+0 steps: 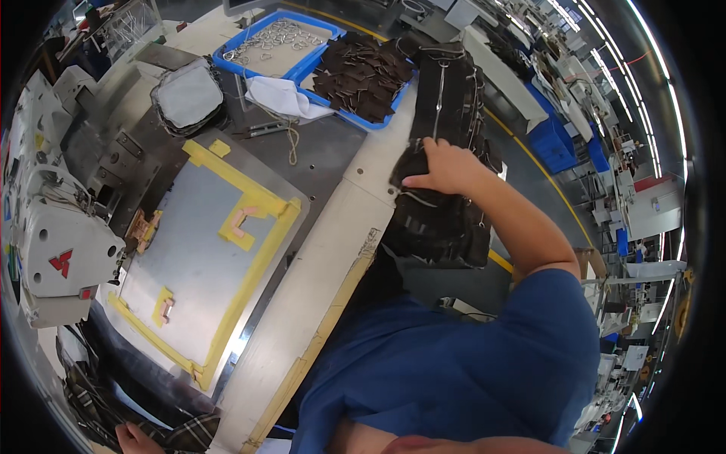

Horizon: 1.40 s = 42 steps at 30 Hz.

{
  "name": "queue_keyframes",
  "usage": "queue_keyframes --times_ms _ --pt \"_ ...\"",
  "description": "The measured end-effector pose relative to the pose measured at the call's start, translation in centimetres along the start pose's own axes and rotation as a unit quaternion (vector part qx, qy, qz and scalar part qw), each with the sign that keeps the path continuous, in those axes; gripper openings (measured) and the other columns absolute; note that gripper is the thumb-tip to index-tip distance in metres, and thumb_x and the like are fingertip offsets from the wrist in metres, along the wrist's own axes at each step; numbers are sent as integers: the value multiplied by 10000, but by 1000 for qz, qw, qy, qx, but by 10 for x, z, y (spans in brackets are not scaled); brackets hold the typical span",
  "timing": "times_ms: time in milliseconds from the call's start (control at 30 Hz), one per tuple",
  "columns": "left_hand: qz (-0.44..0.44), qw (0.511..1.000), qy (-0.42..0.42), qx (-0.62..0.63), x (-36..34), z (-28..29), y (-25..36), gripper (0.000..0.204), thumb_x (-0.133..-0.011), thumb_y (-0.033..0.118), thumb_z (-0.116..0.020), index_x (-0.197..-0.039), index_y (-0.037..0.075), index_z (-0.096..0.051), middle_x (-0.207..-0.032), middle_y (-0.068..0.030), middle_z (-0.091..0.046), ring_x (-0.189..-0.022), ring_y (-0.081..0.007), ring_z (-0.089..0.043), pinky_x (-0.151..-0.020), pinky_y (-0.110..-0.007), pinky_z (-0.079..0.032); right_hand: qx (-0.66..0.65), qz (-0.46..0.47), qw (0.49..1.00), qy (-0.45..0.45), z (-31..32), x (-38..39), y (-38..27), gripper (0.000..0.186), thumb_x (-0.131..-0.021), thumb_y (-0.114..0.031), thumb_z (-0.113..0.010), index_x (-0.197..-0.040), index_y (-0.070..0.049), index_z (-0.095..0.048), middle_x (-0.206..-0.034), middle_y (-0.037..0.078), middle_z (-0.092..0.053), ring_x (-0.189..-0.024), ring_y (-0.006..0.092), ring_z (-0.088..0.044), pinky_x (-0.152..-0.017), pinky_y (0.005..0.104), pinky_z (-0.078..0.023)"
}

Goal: The person aligns a zipper onto a dark fabric pouch and sews it using an industrial sewing machine. They guide the fabric under the needle, stitch along the zipper, and trim excess threads. The person repeats this process for multiple pouches, handling them one at a time.

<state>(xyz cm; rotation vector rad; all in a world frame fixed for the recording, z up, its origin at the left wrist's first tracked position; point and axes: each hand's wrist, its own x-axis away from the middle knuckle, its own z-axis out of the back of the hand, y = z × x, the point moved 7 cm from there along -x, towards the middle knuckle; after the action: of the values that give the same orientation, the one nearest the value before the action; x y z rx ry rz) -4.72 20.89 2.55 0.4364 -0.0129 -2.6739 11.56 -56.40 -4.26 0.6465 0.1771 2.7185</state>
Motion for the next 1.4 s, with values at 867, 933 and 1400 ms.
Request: queue_keyframes --times_ms 867,933,1400 --pt "-102 953 -276 65 16 -9 59 266 -946 151 -656 -902 -110 -691 -781 -314 -642 -647 -395 -547 -675 -529 -454 71 -78 954 279 70 -145 138 546 -1057 -505 -574 -1569 -324 -522 -1722 118 -368 -1615 422 -255 -1218 752 -266" --pt "-63 941 -314 108 26 -7 75 353 -996 255 -694 -975 -96 -709 -865 -306 -696 -681 -420 -588 -708 -521 -488 4 -104 949 296 50 -165 156 537 -1064 -494 -564 -1573 -332 -515 -1732 123 -347 -1607 439 -263 -1209 751 -289" --pt "98 989 -75 82 -5 -98 -61 600 -981 288 -791 -1406 -92 -603 -1336 -289 -678 -1245 -404 -656 -1082 -430 -491 -114 52 953 276 -23 -244 194 842 -853 -217 -753 -1612 -89 -409 -1590 225 -513 -1527 424 -417 -1264 545 -329"
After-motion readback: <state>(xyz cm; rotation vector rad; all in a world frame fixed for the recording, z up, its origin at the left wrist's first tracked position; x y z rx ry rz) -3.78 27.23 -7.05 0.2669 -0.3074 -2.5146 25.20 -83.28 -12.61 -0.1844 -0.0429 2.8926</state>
